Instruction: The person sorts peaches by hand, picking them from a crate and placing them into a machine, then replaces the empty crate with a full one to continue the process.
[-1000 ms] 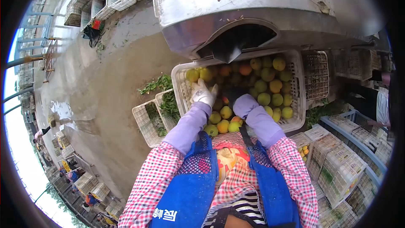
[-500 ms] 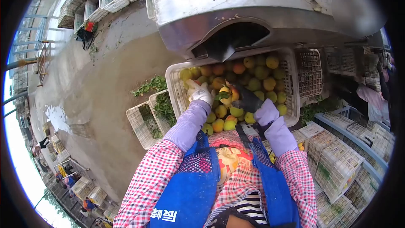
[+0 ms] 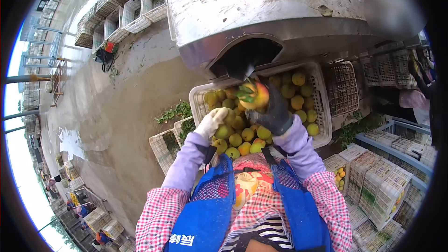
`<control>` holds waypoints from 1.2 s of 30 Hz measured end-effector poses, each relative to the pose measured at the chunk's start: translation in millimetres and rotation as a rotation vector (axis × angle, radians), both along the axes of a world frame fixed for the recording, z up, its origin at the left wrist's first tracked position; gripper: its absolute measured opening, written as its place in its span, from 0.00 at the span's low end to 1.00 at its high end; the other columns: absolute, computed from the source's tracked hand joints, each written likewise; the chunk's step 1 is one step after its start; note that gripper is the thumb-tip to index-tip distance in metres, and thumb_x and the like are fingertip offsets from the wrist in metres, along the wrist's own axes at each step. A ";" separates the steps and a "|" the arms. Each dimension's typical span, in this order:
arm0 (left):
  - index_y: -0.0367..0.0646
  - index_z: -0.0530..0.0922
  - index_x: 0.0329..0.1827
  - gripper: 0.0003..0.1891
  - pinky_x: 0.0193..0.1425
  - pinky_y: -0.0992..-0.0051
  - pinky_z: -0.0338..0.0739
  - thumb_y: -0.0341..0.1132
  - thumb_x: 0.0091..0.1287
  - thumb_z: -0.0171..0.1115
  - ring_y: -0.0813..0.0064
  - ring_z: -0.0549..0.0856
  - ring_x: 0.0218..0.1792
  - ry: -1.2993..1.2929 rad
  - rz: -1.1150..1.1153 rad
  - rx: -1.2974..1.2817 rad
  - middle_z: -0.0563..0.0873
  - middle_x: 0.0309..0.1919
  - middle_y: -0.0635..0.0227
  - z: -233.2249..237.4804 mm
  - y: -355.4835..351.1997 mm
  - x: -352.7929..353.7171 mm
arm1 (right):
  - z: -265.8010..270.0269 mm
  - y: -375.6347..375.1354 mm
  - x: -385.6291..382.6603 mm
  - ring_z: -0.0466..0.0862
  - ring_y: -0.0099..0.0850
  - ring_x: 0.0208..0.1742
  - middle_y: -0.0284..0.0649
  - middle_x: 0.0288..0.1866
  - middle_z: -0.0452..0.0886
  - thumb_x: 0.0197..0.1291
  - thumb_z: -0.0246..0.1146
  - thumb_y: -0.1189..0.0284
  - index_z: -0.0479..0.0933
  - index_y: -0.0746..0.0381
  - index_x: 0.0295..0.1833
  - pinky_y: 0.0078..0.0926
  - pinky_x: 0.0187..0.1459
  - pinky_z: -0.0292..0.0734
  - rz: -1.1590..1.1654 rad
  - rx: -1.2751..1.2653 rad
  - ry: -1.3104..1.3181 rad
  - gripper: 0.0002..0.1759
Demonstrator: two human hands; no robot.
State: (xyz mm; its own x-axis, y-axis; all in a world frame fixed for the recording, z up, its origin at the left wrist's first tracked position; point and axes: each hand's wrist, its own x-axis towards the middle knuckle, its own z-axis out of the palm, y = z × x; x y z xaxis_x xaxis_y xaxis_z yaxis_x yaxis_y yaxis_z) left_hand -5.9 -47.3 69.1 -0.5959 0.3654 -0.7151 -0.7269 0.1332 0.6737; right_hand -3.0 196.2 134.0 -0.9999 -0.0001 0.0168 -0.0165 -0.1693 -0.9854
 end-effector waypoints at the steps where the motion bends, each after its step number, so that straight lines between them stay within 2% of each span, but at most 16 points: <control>1: 0.41 0.81 0.62 0.25 0.54 0.71 0.84 0.54 0.77 0.60 0.74 0.86 0.50 -0.059 0.105 0.198 0.86 0.54 0.66 9.8 -4.3 1.9 | 7.8 3.7 -22.8 0.82 0.46 0.62 0.48 0.65 0.79 0.46 0.83 0.67 0.73 0.62 0.70 0.44 0.64 0.79 -0.025 0.333 0.226 0.44; 2: 0.41 0.80 0.65 0.27 0.54 0.70 0.84 0.55 0.78 0.59 0.74 0.86 0.51 -0.115 0.169 0.245 0.86 0.54 0.66 24.0 -4.3 5.0 | 16.6 7.3 -45.8 0.83 0.51 0.59 0.50 0.64 0.80 0.43 0.83 0.65 0.76 0.61 0.68 0.47 0.62 0.79 -0.128 0.660 0.445 0.43; 4: 0.43 0.76 0.69 0.29 0.53 0.70 0.85 0.57 0.79 0.56 0.75 0.86 0.51 -0.224 0.298 0.337 0.86 0.56 0.66 54.3 -3.8 10.1 | 6.5 5.9 -64.8 0.81 0.54 0.58 0.49 0.64 0.80 0.42 0.82 0.64 0.77 0.59 0.67 0.50 0.62 0.77 -0.091 0.800 0.405 0.43; 6: 0.43 0.74 0.72 0.31 0.52 0.71 0.86 0.59 0.79 0.56 0.75 0.86 0.50 -0.170 0.261 0.397 0.85 0.57 0.66 71.0 -3.1 9.7 | -6.3 3.0 -78.3 0.80 0.54 0.59 0.49 0.62 0.80 0.44 0.81 0.63 0.76 0.57 0.68 0.51 0.62 0.76 -0.146 0.921 0.446 0.42; 9: 0.44 0.72 0.73 0.33 0.50 0.70 0.87 0.61 0.79 0.55 0.73 0.85 0.52 -0.132 0.218 0.420 0.82 0.60 0.64 89.3 -0.4 12.8 | -7.0 1.6 -81.0 0.80 0.55 0.59 0.51 0.60 0.80 0.44 0.81 0.62 0.75 0.58 0.68 0.52 0.61 0.77 -0.088 0.907 0.360 0.43; 11: 0.44 0.70 0.75 0.34 0.50 0.68 0.88 0.62 0.77 0.55 0.70 0.84 0.56 -0.076 0.165 0.406 0.78 0.65 0.61 90.6 -0.5 15.3 | -10.4 -3.7 -80.9 0.80 0.54 0.59 0.51 0.61 0.80 0.44 0.81 0.62 0.74 0.60 0.68 0.51 0.61 0.77 -0.208 0.878 0.374 0.43; 12: 0.46 0.72 0.73 0.32 0.47 0.69 0.86 0.61 0.79 0.54 0.75 0.84 0.49 -0.096 0.210 0.424 0.83 0.57 0.66 94.1 2.3 16.6 | -12.2 -6.9 -79.9 0.80 0.54 0.60 0.51 0.61 0.80 0.45 0.81 0.62 0.73 0.61 0.68 0.51 0.62 0.77 -0.266 0.860 0.378 0.43; 15: 0.46 0.71 0.74 0.32 0.47 0.70 0.86 0.61 0.80 0.53 0.75 0.84 0.49 -0.127 0.245 0.437 0.82 0.58 0.66 92.2 5.0 17.4 | -14.3 -9.9 -78.6 0.80 0.55 0.62 0.55 0.64 0.78 0.47 0.79 0.59 0.71 0.63 0.71 0.54 0.65 0.74 -0.238 0.937 0.298 0.45; 18: 0.42 0.69 0.75 0.35 0.51 0.64 0.89 0.62 0.78 0.54 0.63 0.86 0.57 -0.139 0.244 0.460 0.77 0.67 0.58 86.2 2.2 19.0 | -11.2 -18.0 -76.2 0.78 0.55 0.66 0.57 0.67 0.75 0.48 0.80 0.55 0.68 0.65 0.74 0.53 0.66 0.73 -0.325 1.164 0.303 0.51; 21: 0.45 0.70 0.76 0.36 0.49 0.62 0.90 0.63 0.77 0.54 0.57 0.88 0.55 -0.233 0.348 0.497 0.77 0.68 0.53 89.3 0.5 21.1 | -16.9 -25.3 -77.5 0.77 0.57 0.66 0.57 0.67 0.75 0.49 0.79 0.50 0.69 0.65 0.74 0.55 0.67 0.70 -0.404 1.294 0.346 0.51; 24: 0.51 0.70 0.77 0.35 0.46 0.66 0.87 0.66 0.79 0.49 0.61 0.86 0.49 -0.275 0.379 0.554 0.80 0.65 0.51 92.8 -7.0 22.9 | -25.7 -29.4 -88.4 0.79 0.56 0.62 0.58 0.63 0.78 0.51 0.77 0.48 0.73 0.67 0.69 0.54 0.63 0.73 -0.515 1.297 0.525 0.46; 27: 0.51 0.69 0.78 0.37 0.48 0.63 0.88 0.68 0.77 0.49 0.57 0.88 0.45 -0.151 0.485 0.733 0.81 0.64 0.40 80.0 -7.3 27.7 | -27.6 -34.1 -116.5 0.82 0.54 0.58 0.55 0.57 0.82 0.54 0.76 0.48 0.78 0.65 0.65 0.51 0.59 0.77 -0.306 1.072 0.265 0.41; 28: 0.52 0.70 0.77 0.38 0.51 0.59 0.88 0.69 0.75 0.51 0.51 0.89 0.44 -0.109 0.492 0.819 0.81 0.61 0.32 75.1 -8.8 26.5 | -35.6 -27.0 -127.1 0.83 0.53 0.56 0.54 0.55 0.83 0.54 0.75 0.48 0.78 0.65 0.64 0.50 0.58 0.78 -0.104 1.191 0.298 0.40; 30: 0.52 0.71 0.77 0.36 0.53 0.58 0.87 0.67 0.76 0.50 0.52 0.90 0.46 -0.575 0.805 1.237 0.81 0.63 0.35 81.8 -8.6 22.8 | -46.4 -8.4 -136.5 0.84 0.51 0.55 0.53 0.54 0.83 0.55 0.75 0.50 0.79 0.63 0.65 0.49 0.57 0.79 0.200 1.300 0.345 0.38; 33: 0.53 0.74 0.74 0.29 0.61 0.60 0.83 0.60 0.80 0.51 0.59 0.85 0.58 -0.199 0.475 1.266 0.81 0.68 0.47 68.4 -16.6 26.0 | 14.3 -4.2 -108.9 0.81 0.51 0.61 0.52 0.59 0.81 0.52 0.77 0.56 0.76 0.59 0.70 0.48 0.61 0.78 0.275 1.047 0.329 0.40; 36: 0.51 0.74 0.73 0.29 0.63 0.63 0.81 0.60 0.80 0.48 0.63 0.79 0.67 0.432 0.295 0.827 0.84 0.65 0.57 69.5 -5.4 28.6 | 81.8 -7.8 -58.2 0.77 0.51 0.68 0.52 0.67 0.77 0.48 0.80 0.62 0.72 0.55 0.76 0.47 0.67 0.75 0.262 0.689 0.292 0.47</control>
State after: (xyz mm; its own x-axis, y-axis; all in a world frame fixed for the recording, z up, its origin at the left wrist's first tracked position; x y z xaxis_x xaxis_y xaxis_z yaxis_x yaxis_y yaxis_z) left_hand 22.7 -52.7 138.6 -0.8941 0.4478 0.0010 -0.3239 -0.6482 0.6891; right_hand -61.1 188.5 215.8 -0.9211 -0.3405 0.1889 -0.3344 0.4434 -0.8316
